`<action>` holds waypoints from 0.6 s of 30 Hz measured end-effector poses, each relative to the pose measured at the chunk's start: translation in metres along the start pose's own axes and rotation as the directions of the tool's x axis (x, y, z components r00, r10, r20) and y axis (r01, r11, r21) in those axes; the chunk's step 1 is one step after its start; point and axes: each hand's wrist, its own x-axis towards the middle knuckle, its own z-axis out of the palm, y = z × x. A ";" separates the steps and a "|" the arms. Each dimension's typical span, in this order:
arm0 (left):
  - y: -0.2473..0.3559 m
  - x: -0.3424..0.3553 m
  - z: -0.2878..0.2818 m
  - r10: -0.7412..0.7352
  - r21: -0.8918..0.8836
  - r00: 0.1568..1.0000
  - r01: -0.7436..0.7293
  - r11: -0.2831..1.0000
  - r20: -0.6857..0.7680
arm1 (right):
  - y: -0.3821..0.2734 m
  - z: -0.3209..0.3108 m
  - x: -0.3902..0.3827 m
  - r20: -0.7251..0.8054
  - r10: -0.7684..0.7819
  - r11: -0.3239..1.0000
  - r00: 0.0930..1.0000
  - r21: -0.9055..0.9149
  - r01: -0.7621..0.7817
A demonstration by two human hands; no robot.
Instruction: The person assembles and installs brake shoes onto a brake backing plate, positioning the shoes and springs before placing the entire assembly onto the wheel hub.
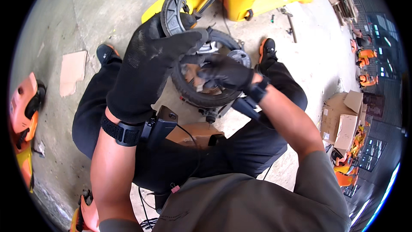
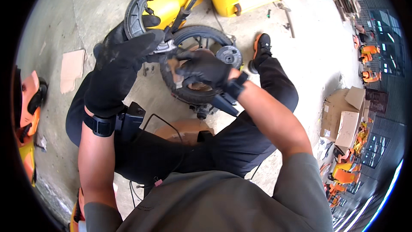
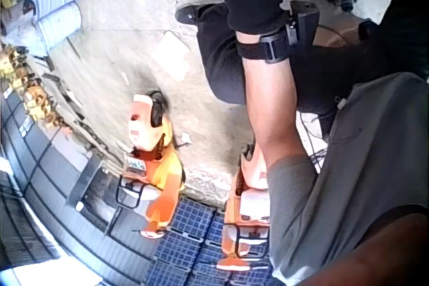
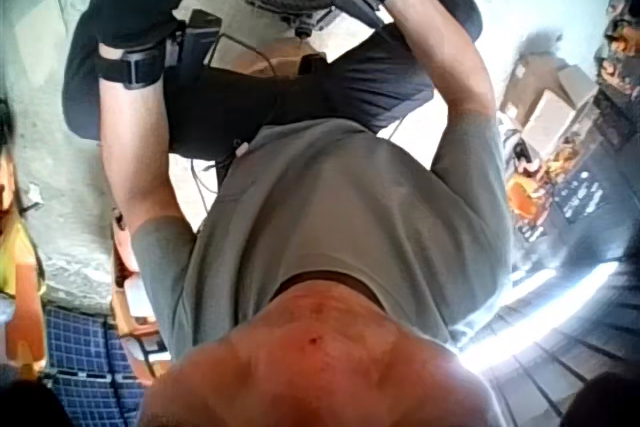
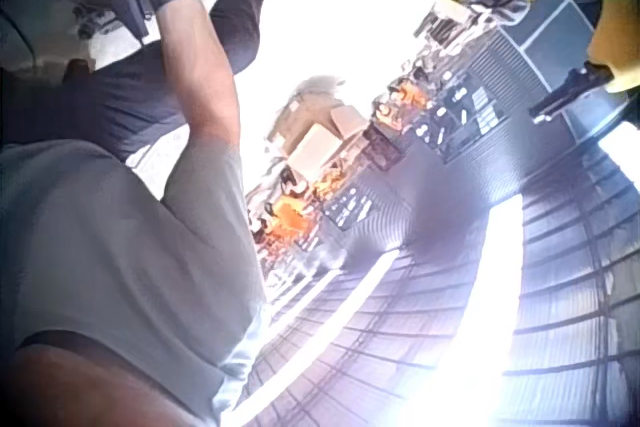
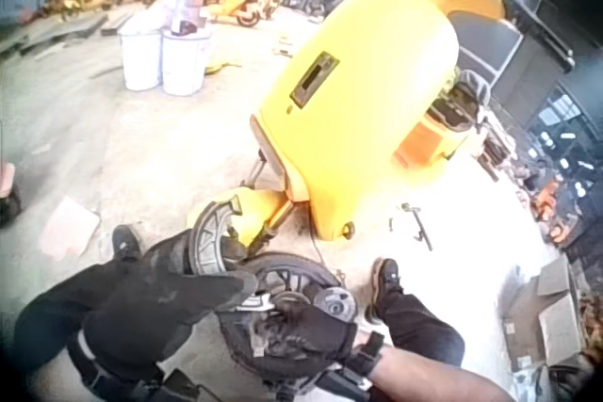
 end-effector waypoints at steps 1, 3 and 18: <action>0.010 0.006 0.007 -0.058 -0.063 0.998 0.057 0.996 -0.016 | -0.034 -0.022 -0.013 -0.017 0.319 0.726 0.948 0.647 -0.233; 0.024 0.018 0.020 -0.198 -0.242 0.980 0.188 0.952 -0.017 | -0.079 -0.056 -0.045 -0.099 0.591 0.406 0.801 0.894 -0.189; 0.004 0.052 0.065 -0.511 -0.234 0.859 0.499 0.834 0.011 | -0.048 -0.049 -0.104 -0.311 0.500 0.364 0.808 0.922 0.129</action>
